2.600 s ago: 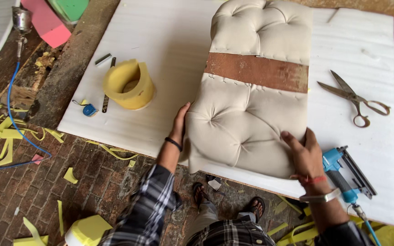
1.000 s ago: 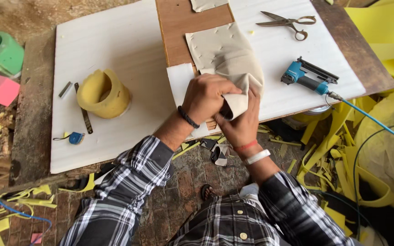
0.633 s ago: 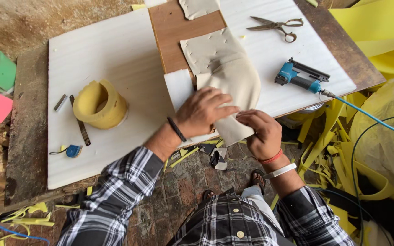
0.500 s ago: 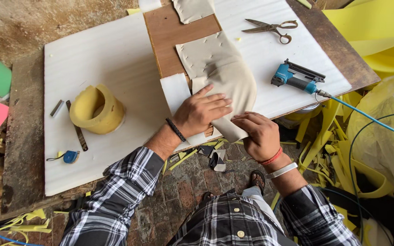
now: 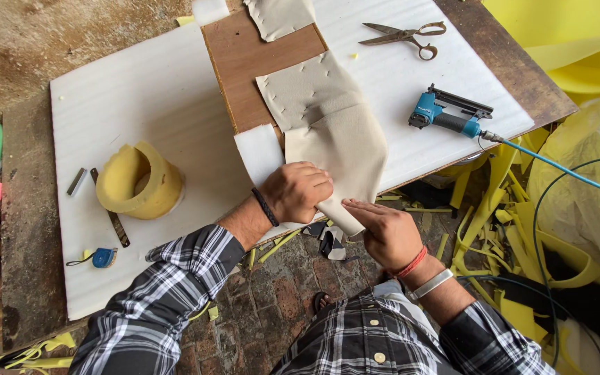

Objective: The person stretches a tufted beige fabric panel over a wooden board on the worktable and staples it in place using a pneumatic staple gun, pressing the fabric taut with their hands between staples. They then fold the fabric edge over the board and trim the excess fabric with scissors.

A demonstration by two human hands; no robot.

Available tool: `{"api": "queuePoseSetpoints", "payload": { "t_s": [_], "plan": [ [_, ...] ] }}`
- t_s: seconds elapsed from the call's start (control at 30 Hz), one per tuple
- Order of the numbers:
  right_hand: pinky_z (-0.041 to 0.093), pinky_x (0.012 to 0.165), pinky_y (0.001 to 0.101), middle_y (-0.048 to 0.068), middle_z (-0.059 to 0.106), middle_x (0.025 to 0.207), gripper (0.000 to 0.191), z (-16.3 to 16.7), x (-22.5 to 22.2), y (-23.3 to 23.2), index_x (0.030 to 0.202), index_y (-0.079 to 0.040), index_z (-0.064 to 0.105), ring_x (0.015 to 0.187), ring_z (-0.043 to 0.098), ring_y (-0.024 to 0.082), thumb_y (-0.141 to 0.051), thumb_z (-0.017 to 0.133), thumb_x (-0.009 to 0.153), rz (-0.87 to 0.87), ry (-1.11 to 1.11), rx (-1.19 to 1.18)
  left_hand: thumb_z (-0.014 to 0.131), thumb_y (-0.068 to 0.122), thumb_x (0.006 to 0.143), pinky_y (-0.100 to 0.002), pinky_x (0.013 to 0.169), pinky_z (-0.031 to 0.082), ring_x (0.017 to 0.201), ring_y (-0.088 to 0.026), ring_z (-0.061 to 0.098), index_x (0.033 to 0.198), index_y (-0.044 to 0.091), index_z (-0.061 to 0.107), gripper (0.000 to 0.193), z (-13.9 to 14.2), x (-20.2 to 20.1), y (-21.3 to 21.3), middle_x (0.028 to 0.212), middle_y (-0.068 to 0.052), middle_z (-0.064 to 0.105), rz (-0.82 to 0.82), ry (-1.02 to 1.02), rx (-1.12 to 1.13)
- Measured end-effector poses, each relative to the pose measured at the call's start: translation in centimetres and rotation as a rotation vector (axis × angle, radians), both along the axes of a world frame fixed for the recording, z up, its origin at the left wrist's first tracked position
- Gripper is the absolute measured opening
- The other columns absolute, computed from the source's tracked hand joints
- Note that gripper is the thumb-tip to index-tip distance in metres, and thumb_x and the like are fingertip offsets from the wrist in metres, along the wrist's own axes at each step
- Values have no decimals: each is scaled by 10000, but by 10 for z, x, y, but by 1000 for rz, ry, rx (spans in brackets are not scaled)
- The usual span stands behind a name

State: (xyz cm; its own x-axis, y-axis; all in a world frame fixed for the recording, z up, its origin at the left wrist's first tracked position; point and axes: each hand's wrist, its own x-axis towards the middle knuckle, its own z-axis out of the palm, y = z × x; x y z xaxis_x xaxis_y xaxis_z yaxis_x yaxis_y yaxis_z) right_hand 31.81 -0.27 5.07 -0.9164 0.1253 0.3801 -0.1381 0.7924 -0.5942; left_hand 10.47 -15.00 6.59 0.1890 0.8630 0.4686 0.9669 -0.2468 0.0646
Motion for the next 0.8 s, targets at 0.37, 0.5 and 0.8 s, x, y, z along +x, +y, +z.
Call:
{"api": "queuePoseSetpoints", "payload": {
  "t_s": [0.37,0.5,0.8],
  "plan": [
    [565,913,391,152,764,1081,320,-82,-35,142,1120,-67,775,1016,722,304,-175,666,840,-535,-279,-459,545,-67,740,-404,1053,543,1109,-214,739,981,69,795,373,-27,11,-10,1118,-111,783,279,-23,49],
    [518,950,445,204,659,1282,472,-96,-81,220,1222,-50,700,1099,662,385,-240,780,797,-487,-413,14,544,-51,736,-397,1052,539,1105,-204,738,995,72,803,386,-20,15,-10,1113,-99,781,299,-17,26],
    [524,943,490,274,618,1296,1221,-126,-168,294,1509,95,298,1149,642,417,-439,970,641,-496,-752,376,564,26,753,-379,1051,533,1133,-193,728,979,67,800,330,-11,11,-18,1116,-92,788,404,-43,-16]
  ]
}}
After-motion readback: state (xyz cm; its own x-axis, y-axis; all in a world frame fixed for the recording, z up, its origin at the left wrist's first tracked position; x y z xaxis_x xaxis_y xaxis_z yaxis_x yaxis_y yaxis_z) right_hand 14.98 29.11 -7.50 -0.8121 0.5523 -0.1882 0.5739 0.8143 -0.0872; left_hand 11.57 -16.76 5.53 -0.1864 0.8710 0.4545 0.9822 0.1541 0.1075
